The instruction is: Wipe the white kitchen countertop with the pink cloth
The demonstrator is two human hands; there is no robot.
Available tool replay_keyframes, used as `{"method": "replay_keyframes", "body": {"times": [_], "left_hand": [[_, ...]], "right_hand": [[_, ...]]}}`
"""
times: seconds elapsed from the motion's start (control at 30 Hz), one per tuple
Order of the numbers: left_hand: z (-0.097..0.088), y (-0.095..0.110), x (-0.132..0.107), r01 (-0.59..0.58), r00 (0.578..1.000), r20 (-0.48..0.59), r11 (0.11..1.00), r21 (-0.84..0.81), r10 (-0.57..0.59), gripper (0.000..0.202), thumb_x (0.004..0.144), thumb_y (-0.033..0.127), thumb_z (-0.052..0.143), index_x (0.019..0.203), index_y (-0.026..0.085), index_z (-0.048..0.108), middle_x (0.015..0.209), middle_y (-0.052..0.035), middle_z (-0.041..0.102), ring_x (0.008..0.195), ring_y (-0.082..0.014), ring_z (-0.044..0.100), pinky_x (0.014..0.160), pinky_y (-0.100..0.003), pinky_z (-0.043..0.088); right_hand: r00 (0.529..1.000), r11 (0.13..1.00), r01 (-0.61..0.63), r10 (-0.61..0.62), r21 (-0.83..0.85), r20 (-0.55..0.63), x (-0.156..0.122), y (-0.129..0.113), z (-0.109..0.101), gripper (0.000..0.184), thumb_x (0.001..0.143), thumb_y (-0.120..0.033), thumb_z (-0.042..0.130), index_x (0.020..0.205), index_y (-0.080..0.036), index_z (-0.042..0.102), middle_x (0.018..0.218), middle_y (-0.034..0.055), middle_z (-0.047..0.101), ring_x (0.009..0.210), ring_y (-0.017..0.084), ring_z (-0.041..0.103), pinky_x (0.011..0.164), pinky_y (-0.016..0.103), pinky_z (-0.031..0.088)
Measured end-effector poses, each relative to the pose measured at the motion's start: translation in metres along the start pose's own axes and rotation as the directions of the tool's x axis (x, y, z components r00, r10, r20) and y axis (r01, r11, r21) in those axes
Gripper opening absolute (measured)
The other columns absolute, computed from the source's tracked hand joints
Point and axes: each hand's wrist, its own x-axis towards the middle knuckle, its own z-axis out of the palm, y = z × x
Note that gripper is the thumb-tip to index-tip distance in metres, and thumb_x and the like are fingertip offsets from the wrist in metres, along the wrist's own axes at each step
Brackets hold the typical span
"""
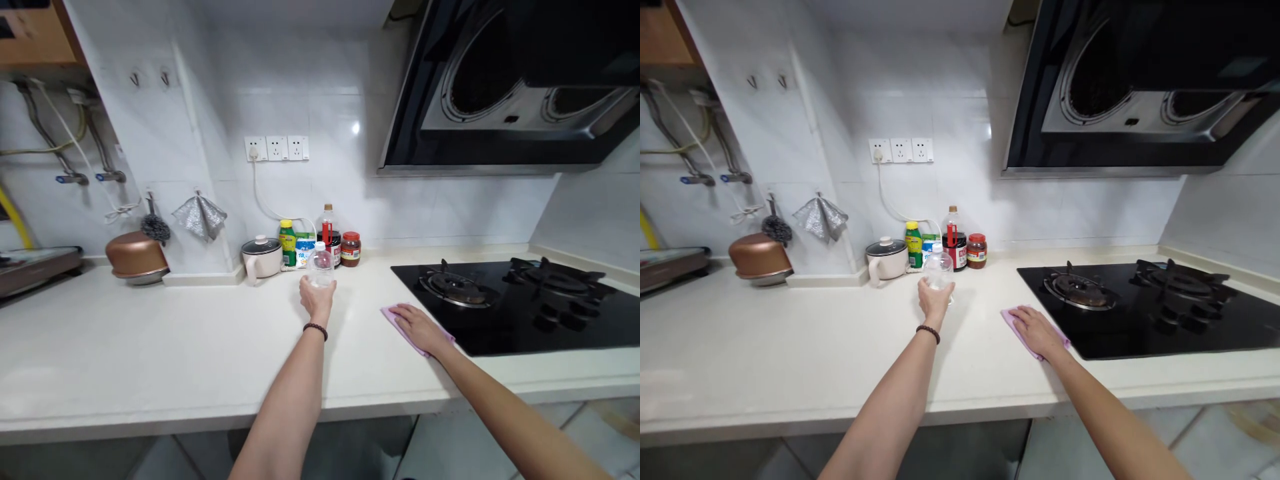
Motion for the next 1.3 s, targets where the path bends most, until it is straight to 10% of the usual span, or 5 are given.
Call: {"method": "replay_keyframes", "body": {"times": [0.27,0.57,0.9,1.17,1.3], "left_hand": [[-0.028,0.015,-0.014,-0.355,0.932,0.010,0.909,0.218,0.362,0.078,0.065,0.034,0.077,0.135,0.023,0.045,0.124,-0.0117,0.062,0.119,-0.0308,0.057,0.099,-0.042,0.042],[-0.074,0.026,-0.024,-0.791,0.592,0.462,0.369,0.488,0.660,0.071,0.065,0.023,0.076,0.132,0.024,0.053,0.118,-0.0110,0.061,0.112,-0.0311,0.053,0.102,-0.045,0.034],[-0.090,0.008,-0.005,-0.815,0.549,0.465,0.322,0.482,0.694,0.069,0.065,0.016,0.074,0.131,0.024,0.056,0.119,-0.0125,0.061,0.115,-0.0326,0.053,0.106,-0.046,0.031],[-0.083,-0.014,0.028,-0.450,0.878,0.243,0.884,0.125,0.412,0.072,0.064,0.031,0.081,0.130,0.023,0.053,0.115,-0.0082,0.067,0.109,-0.0281,0.062,0.094,-0.040,0.047],[-0.081,-0.042,0.056,-0.225,0.971,0.052,0.964,-0.139,0.234,0.071,0.062,0.033,0.083,0.125,0.020,0.054,0.112,-0.0073,0.067,0.108,-0.0245,0.064,0.094,-0.035,0.050]], "right_hand": [[0.999,0.998,-0.049,0.049,0.035,-0.011,-0.005,-0.021,-0.010,0.048,0.098,-0.043,0.038,0.135,-0.026,0.062,0.144,0.0069,0.056,0.137,0.026,0.045,0.117,0.042,0.028],[0.995,0.994,-0.103,0.104,0.046,-0.013,-0.008,-0.030,-0.011,0.047,0.098,-0.040,0.037,0.137,-0.025,0.062,0.146,0.0073,0.054,0.141,0.028,0.039,0.118,0.042,0.025],[0.994,0.993,-0.110,0.110,0.048,-0.001,-0.007,-0.024,-0.009,0.048,0.098,-0.041,0.038,0.138,-0.026,0.060,0.149,0.0056,0.051,0.143,0.026,0.037,0.119,0.041,0.024],[0.998,0.998,-0.060,0.060,0.021,-0.003,-0.005,-0.016,-0.006,0.048,0.098,-0.042,0.038,0.137,-0.027,0.061,0.147,0.0045,0.053,0.142,0.025,0.040,0.119,0.042,0.028],[1.000,1.000,-0.021,0.021,0.021,-0.002,-0.004,-0.012,-0.010,0.048,0.097,-0.044,0.038,0.135,-0.026,0.062,0.144,0.0056,0.056,0.139,0.025,0.044,0.119,0.043,0.030]]}}
